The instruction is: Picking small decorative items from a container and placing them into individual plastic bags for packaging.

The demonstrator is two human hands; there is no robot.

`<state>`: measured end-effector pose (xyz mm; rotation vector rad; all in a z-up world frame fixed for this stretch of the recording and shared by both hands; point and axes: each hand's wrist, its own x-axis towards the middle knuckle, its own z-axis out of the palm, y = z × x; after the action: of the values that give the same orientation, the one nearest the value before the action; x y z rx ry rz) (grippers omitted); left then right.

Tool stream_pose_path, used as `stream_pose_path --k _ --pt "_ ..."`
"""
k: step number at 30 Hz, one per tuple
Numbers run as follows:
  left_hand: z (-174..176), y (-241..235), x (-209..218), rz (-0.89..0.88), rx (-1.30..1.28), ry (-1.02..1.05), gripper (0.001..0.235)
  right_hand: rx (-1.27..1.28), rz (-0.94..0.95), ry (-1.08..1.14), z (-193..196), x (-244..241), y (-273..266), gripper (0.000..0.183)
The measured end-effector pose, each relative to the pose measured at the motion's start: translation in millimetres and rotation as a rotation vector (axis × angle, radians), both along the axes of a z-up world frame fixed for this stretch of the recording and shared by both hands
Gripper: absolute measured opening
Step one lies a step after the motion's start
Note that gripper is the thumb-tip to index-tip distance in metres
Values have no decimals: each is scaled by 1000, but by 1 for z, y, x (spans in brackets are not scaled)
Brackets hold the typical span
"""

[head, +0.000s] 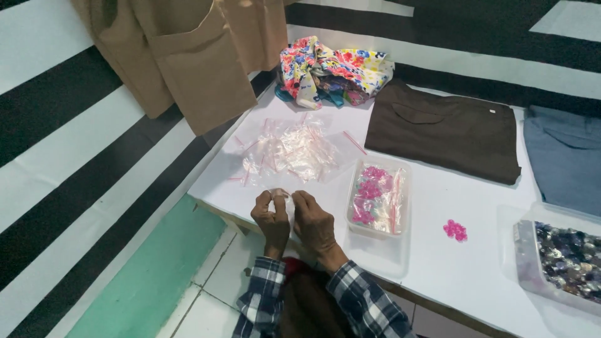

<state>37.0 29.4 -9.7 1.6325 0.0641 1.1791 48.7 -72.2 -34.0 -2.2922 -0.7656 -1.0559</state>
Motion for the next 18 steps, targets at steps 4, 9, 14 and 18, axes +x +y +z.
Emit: stream_pose_path --k 4,9,14,18 --pt "36 -18 -46 -33 -90 -55 20 55 39 83 10 -52 -21 23" --pt "48 -40 -101 -355 -110 98 34 457 273 453 46 -114 -77 21" --pt "56 -97 -130 -573 -198 250 14 572 103 783 86 -143 -154 21" --pt "52 -157 -138 -794 -304 266 30 719 -2 881 89 -154 -214 23"
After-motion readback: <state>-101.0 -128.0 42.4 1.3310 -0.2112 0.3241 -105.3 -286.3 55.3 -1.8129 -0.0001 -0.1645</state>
